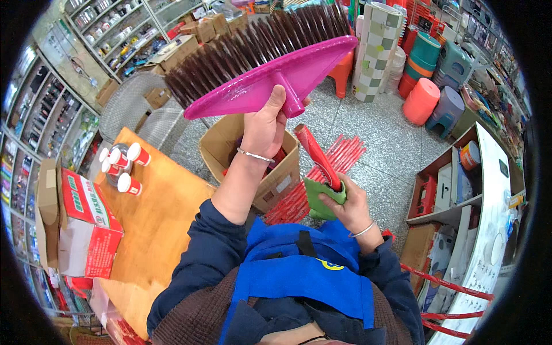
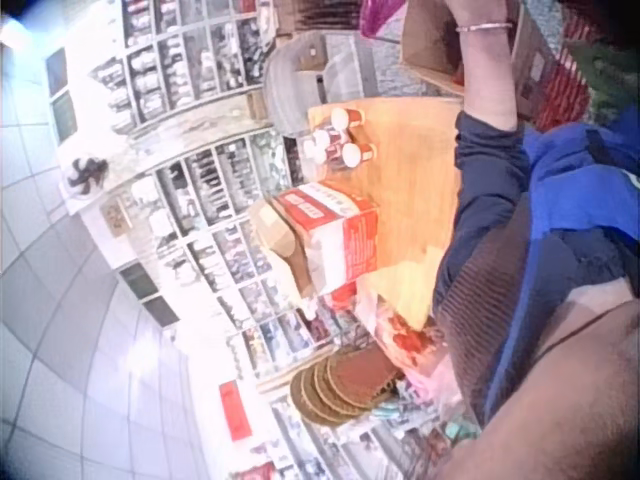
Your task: The person assembles brooms by inserting red plastic handles into red and purple broom heads. They use a green cloth to wipe the handles before insertion and then place the completed brooms on the floor. The process is repeated for multiple brooms.
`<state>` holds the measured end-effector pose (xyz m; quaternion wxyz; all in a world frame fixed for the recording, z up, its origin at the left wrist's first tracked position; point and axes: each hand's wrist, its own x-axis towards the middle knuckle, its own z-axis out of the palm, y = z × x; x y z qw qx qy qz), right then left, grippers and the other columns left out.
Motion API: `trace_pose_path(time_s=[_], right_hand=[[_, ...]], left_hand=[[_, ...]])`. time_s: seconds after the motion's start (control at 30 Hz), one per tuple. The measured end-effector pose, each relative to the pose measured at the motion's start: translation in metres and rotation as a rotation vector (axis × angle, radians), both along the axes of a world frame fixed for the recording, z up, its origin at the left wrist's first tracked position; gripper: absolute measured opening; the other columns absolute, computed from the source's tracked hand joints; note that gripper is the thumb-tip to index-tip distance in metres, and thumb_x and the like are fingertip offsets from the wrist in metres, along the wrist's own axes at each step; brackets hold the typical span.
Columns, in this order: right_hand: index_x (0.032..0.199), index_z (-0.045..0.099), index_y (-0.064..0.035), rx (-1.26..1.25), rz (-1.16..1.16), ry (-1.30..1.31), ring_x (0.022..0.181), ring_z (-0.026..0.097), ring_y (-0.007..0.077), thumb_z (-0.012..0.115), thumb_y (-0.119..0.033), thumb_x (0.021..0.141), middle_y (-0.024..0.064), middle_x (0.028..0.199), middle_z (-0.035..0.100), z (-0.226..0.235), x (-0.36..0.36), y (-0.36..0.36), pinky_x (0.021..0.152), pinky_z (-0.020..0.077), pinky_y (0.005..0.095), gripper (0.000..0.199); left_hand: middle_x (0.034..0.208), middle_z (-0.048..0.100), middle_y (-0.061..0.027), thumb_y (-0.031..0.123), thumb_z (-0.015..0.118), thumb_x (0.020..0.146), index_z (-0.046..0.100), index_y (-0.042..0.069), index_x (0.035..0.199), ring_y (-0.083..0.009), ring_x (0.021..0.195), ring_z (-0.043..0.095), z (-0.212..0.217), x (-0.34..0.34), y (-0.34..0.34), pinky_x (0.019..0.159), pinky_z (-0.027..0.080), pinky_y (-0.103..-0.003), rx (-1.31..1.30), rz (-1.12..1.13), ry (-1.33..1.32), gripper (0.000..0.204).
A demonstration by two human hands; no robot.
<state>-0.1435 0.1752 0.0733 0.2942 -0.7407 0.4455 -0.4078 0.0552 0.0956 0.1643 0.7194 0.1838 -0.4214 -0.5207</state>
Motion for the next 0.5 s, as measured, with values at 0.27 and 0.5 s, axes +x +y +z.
trace_pose_path(time_s=[0.27, 0.5], right_hand=[[0.109, 0.056, -0.0059, -0.115, 0.022, -0.019, 0.079, 0.065, 0.0273, 0.074, -0.020, 0.074, 0.0132, 0.085, 0.064, 0.009, 0.013, -0.001, 0.068, 0.0503, 0.0329, 0.043], [0.108, 0.057, -0.0072, -0.132, 0.007, -0.033, 0.081, 0.063, 0.0297, 0.072, -0.026, 0.075, 0.0122, 0.087, 0.063, 0.014, 0.015, -0.005, 0.067, 0.0506, 0.0348, 0.041]], left_hand=[[0.106, 0.060, -0.0113, 0.017, 0.060, 0.088, 0.049, 0.001, 0.116, -0.0244, 0.093, 0.062, 0.020, 0.011, 0.016, 0.081, 0.054, -0.039, -0.063, 0.098, -0.004, 0.035], [0.106, 0.060, -0.0125, 0.017, 0.060, 0.087, 0.049, 0.000, 0.116, -0.0258, 0.091, 0.062, 0.025, 0.010, 0.020, 0.081, 0.053, -0.039, -0.135, 0.121, -0.040, 0.035]])
